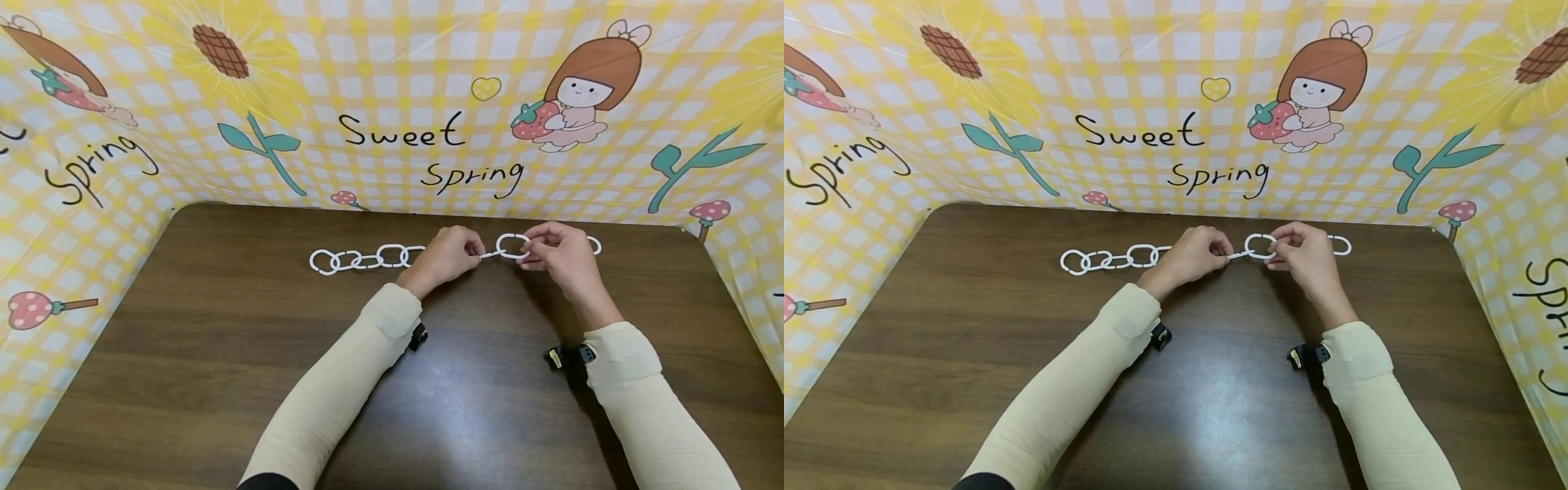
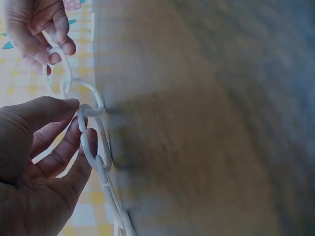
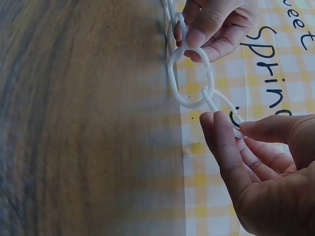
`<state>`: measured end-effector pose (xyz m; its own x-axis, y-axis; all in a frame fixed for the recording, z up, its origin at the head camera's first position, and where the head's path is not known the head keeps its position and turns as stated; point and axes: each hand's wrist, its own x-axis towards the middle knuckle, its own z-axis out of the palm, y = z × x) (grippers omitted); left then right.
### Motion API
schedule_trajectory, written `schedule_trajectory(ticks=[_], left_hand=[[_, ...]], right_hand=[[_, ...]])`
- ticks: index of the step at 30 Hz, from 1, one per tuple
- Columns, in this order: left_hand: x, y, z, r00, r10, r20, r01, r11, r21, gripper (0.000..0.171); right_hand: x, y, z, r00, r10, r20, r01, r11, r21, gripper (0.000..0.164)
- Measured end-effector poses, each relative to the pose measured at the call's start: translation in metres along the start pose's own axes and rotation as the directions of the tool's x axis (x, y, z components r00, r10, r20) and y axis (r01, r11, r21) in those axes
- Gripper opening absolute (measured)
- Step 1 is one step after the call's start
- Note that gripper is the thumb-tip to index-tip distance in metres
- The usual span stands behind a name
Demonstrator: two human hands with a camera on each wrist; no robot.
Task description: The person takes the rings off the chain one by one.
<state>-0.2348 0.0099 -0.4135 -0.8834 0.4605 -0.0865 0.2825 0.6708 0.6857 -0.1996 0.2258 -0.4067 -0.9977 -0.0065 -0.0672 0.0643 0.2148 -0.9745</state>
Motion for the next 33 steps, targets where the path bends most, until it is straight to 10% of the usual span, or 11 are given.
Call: schedule_trajectory(ticks=[33], left_hand=[[0.0031,-0.0009,0.0004,0.995,0.052,-0.088,-0.059,0.995,-0.08,0.011]], right_hand=[[0.001,0.0031,0.0009,1.0,-0.006,-0.014,0.006,0.999,-0.041,0.023]])
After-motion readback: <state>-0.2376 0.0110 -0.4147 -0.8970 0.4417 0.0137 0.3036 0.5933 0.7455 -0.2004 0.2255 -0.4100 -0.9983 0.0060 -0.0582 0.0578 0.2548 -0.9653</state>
